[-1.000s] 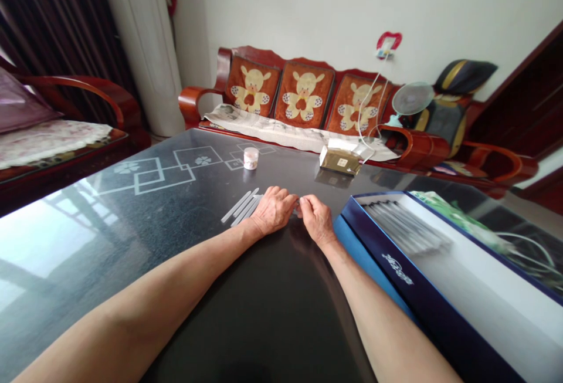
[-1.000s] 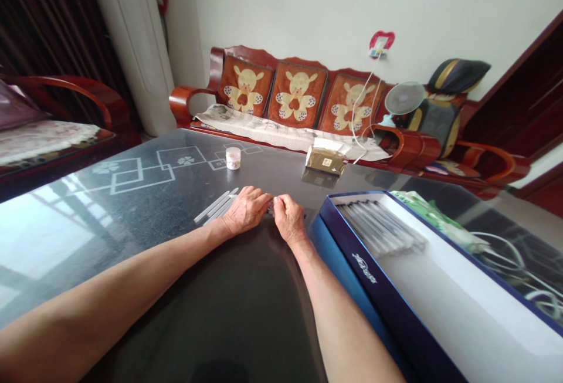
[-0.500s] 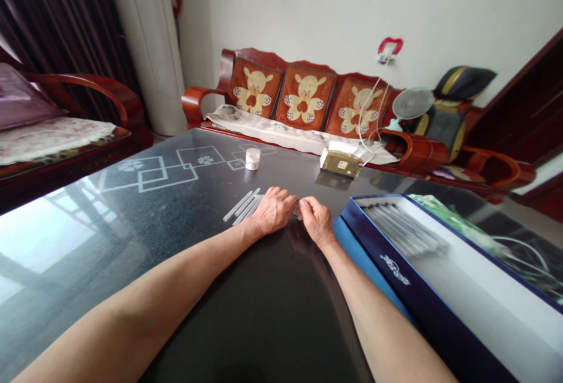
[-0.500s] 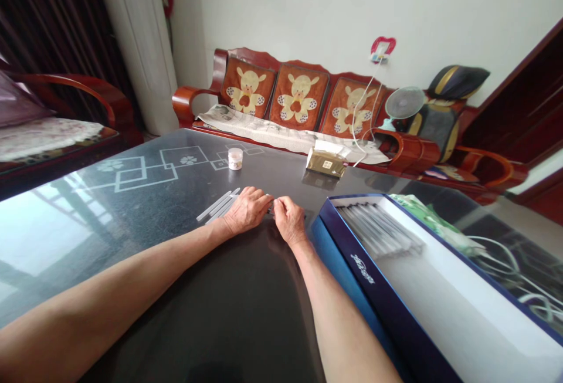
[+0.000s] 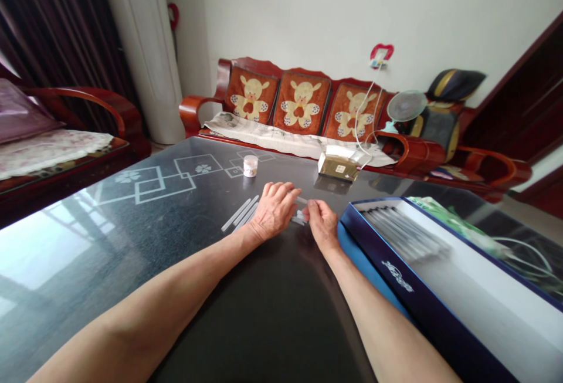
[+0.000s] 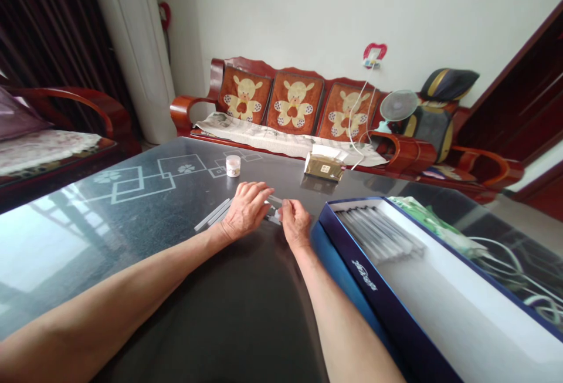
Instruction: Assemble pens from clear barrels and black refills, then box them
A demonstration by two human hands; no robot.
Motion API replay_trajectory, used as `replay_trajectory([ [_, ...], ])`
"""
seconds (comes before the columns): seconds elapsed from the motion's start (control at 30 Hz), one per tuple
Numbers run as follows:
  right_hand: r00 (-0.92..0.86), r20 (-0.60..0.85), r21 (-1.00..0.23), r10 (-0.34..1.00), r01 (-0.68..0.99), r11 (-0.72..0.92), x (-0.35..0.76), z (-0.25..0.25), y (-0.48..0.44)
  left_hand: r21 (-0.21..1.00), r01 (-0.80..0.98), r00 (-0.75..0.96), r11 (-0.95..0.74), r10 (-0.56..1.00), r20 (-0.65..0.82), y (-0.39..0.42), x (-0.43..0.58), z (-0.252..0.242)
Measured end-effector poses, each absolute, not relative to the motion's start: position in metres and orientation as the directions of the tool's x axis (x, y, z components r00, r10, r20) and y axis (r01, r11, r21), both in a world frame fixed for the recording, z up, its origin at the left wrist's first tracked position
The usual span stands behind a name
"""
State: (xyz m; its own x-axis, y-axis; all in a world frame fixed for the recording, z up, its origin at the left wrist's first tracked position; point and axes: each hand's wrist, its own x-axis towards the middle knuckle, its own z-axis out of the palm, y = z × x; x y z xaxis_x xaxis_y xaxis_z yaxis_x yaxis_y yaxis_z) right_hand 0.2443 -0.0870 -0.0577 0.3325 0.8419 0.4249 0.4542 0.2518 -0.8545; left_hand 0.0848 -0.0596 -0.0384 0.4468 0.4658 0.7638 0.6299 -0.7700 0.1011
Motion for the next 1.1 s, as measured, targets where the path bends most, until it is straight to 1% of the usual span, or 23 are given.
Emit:
replay_trajectory([
  [0.03, 0.389, 0.406, -0.880, 0.827, 0.412, 0.238, 0.246, -0.057, -0.086, 0.191, 0.621, 0.380, -0.760, 0.505, 0.775, -0.059, 0.085, -0.036],
  [0.07, 0.424, 0.394, -0.895, 0.816, 0.379, 0.235, 0.247, -0.057, -0.085, 0.317, 0.607, 0.301, -0.729, 0.580, 0.757, -0.058, 0.086, -0.035],
  [0.1, 0.438, 0.390, -0.903, 0.810, 0.355, 0.242, 0.247, -0.056, -0.084, 0.472, 0.573, 0.216, -0.671, 0.678, 0.702, -0.056, 0.087, -0.034],
  [0.13, 0.436, 0.389, -0.907, 0.812, 0.337, 0.254, 0.245, -0.056, -0.085, 0.633, 0.506, 0.139, -0.586, 0.780, 0.611, -0.053, 0.088, -0.035],
  [0.17, 0.416, 0.392, -0.907, 0.821, 0.325, 0.268, 0.242, -0.055, -0.086, 0.776, 0.403, 0.083, -0.485, 0.864, 0.497, -0.050, 0.088, -0.035],
  [0.2, 0.381, 0.397, -0.904, 0.835, 0.321, 0.283, 0.238, -0.054, -0.087, 0.883, 0.273, 0.054, -0.382, 0.923, 0.382, -0.048, 0.089, -0.036],
  [0.23, 0.334, 0.400, -0.899, 0.853, 0.325, 0.294, 0.232, -0.054, -0.090, 0.948, 0.131, 0.045, -0.289, 0.957, 0.286, -0.045, 0.089, -0.037],
  [0.27, 0.278, 0.404, -0.890, 0.872, 0.339, 0.304, 0.225, -0.053, -0.093, 0.977, -0.010, 0.045, -0.213, 0.976, 0.213, -0.043, 0.089, -0.036],
  [0.33, 0.156, 0.418, -0.856, 0.895, 0.397, 0.331, 0.212, -0.053, -0.099, 0.964, -0.245, 0.060, -0.102, 0.991, 0.120, -0.042, 0.089, -0.033],
  [0.4, 0.043, 0.455, -0.793, 0.889, 0.473, 0.383, 0.202, -0.054, -0.105, 0.917, -0.399, 0.115, -0.012, 0.991, 0.064, -0.044, 0.089, -0.027],
  [0.47, -0.052, 0.496, -0.717, 0.867, 0.539, 0.442, 0.198, -0.055, -0.108, 0.881, -0.471, 0.196, 0.047, 0.979, 0.053, -0.046, 0.088, -0.019],
  [0.53, -0.088, 0.539, -0.645, 0.837, 0.596, 0.478, 0.202, -0.052, -0.107, 0.886, -0.461, 0.239, 0.052, 0.969, 0.068, -0.048, 0.087, -0.014],
  [0.6, -0.023, 0.611, -0.584, 0.791, 0.661, 0.470, 0.214, -0.047, -0.104, 0.928, -0.371, 0.226, -0.013, 0.969, 0.104, -0.047, 0.084, -0.013],
  [0.63, 0.042, 0.650, -0.557, 0.759, 0.705, 0.438, 0.224, -0.044, -0.102, 0.955, -0.287, 0.200, -0.074, 0.970, 0.135, -0.045, 0.083, -0.013],
  [0.7, 0.180, 0.683, -0.521, 0.708, 0.799, 0.301, 0.245, -0.038, -0.096, 0.969, -0.031, 0.141, -0.244, 0.959, 0.246, -0.042, 0.080, -0.016],
  [0.73, 0.236, 0.659, -0.511, 0.714, 0.837, 0.195, 0.256, -0.036, -0.094, 0.935, 0.122, 0.122, -0.332, 0.940, 0.318, -0.042, 0.078, -0.018],
  [0.77, 0.274, 0.605, -0.494, 0.747, 0.865, 0.084, 0.266, -0.035, -0.091, 0.873, 0.269, 0.120, -0.406, 0.914, 0.388, -0.041, 0.077, -0.021],
  [0.83, 0.309, 0.450, -0.429, 0.838, 0.898, -0.100, 0.281, -0.035, -0.087, 0.724, 0.483, 0.165, -0.492, 0.864, 0.476, -0.043, 0.077, -0.026],
  [0.9, 0.306, 0.313, -0.348, 0.899, 0.918, -0.191, 0.289, -0.038, -0.085, 0.627, 0.584, 0.222, -0.516, 0.844, 0.487, -0.047, 0.079, -0.030],
  [0.93, 0.299, 0.275, -0.318, 0.914, 0.925, -0.207, 0.291, -0.040, -0.084, 0.601, 0.608, 0.245, -0.519, 0.843, 0.479, -0.048, 0.080, -0.033],
  [1.0, 0.283, 0.250, -0.292, 0.926, 0.934, -0.206, 0.294, -0.045, -0.083, 0.569, 0.628, 0.277, -0.531, 0.836, 0.474, -0.049, 0.082, -0.038],
  [1.1, 0.285, 0.277, -0.330, 0.917, 0.925, -0.188, 0.298, -0.049, -0.082, 0.515, 0.617, 0.329, -0.596, 0.789, 0.518, -0.048, 0.083, -0.044],
])
